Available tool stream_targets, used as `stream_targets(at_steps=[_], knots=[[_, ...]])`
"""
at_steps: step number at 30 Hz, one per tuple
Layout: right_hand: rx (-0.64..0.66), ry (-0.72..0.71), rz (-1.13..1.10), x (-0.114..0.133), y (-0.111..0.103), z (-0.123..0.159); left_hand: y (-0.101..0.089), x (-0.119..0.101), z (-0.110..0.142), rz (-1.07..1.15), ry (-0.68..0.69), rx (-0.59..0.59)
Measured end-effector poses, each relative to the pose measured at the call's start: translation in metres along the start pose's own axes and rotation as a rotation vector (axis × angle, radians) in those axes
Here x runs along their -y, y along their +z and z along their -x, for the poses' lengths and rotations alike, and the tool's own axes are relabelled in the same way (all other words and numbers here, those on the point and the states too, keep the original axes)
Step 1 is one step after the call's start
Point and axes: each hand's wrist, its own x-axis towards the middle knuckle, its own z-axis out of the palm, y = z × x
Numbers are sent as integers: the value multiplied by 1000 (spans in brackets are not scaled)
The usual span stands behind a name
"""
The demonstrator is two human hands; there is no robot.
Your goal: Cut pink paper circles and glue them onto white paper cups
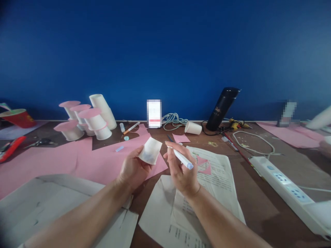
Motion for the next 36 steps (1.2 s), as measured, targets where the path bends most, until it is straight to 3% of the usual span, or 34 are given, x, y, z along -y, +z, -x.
stream_targets(at_steps=[7,14,22,25,31,36], knots=[[8,508,-235,-19,5,-8,1,-1,5,-50,-59,103],[133,718,-633,-18,14,1,0,-1,10,-51,-133,133],[187,765,-866,-8,24,2,0,4,12,12,-150,187],[142,792,-854,-7,25,-1,0,9,14,-15,-143,287],[94,763,-814,-12,23,-1,1,19,22,-245,3,529],[114,736,-587,-11,23,3,-1,19,19,-283,0,419]])
